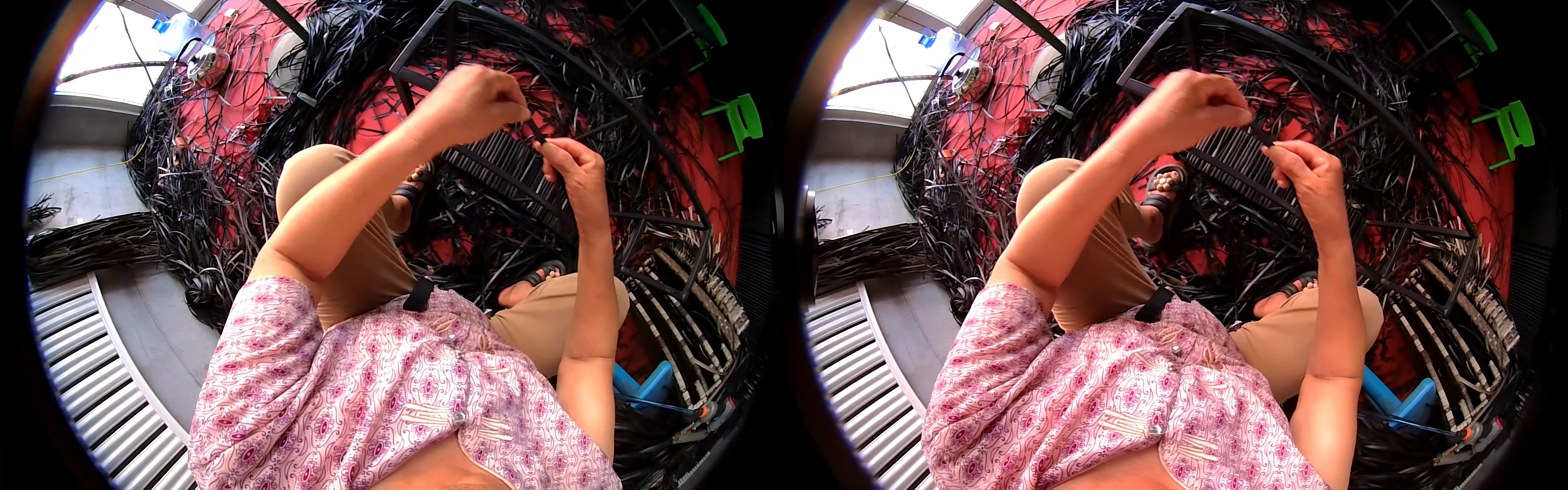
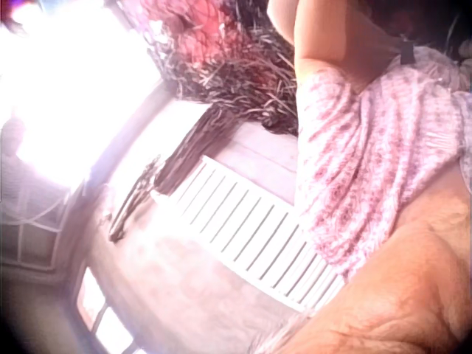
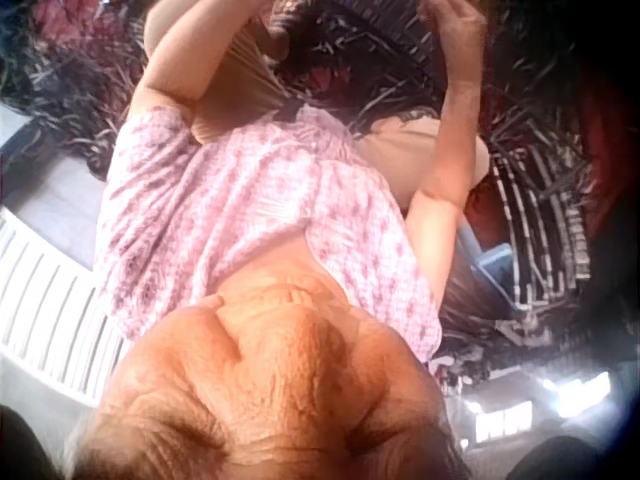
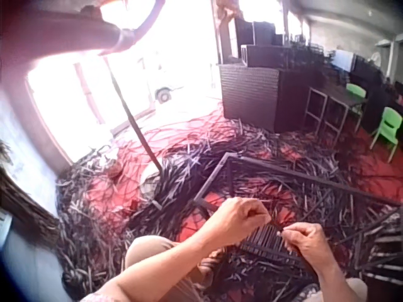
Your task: The person sits on the floor and assembles rectangular frames by attaching black cables to a metal grid structure. They use a staple gun to secure the cables and scissors to trim excess material, working on multiple frames throughout the clip.
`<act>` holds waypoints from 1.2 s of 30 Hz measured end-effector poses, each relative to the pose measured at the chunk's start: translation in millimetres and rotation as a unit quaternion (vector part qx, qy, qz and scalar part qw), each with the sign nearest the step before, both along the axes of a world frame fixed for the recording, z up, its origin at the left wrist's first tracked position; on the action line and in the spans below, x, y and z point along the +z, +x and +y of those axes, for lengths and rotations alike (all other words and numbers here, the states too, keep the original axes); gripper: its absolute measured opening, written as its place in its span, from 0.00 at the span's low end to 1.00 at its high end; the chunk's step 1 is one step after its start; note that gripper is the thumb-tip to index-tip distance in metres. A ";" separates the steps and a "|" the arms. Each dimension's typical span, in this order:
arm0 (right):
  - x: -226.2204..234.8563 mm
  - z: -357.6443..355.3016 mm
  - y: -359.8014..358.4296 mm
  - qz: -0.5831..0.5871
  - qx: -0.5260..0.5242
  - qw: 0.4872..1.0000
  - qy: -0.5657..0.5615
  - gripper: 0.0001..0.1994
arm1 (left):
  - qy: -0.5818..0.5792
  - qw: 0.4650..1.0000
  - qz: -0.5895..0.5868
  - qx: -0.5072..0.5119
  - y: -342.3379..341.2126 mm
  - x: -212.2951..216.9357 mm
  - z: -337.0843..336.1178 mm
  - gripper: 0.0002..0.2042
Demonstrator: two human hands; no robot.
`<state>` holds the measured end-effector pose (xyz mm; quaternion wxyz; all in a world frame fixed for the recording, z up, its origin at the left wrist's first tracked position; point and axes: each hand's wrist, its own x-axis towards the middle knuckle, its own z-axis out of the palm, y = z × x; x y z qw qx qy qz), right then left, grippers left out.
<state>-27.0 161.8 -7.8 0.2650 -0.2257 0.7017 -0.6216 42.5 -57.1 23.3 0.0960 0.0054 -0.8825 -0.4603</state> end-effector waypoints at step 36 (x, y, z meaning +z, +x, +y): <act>13.2 -120.2 -16.8 -0.063 0.159 0.968 0.185 0.09 | -0.012 0.977 -0.039 0.211 46.5 -24.8 -94.2 0.16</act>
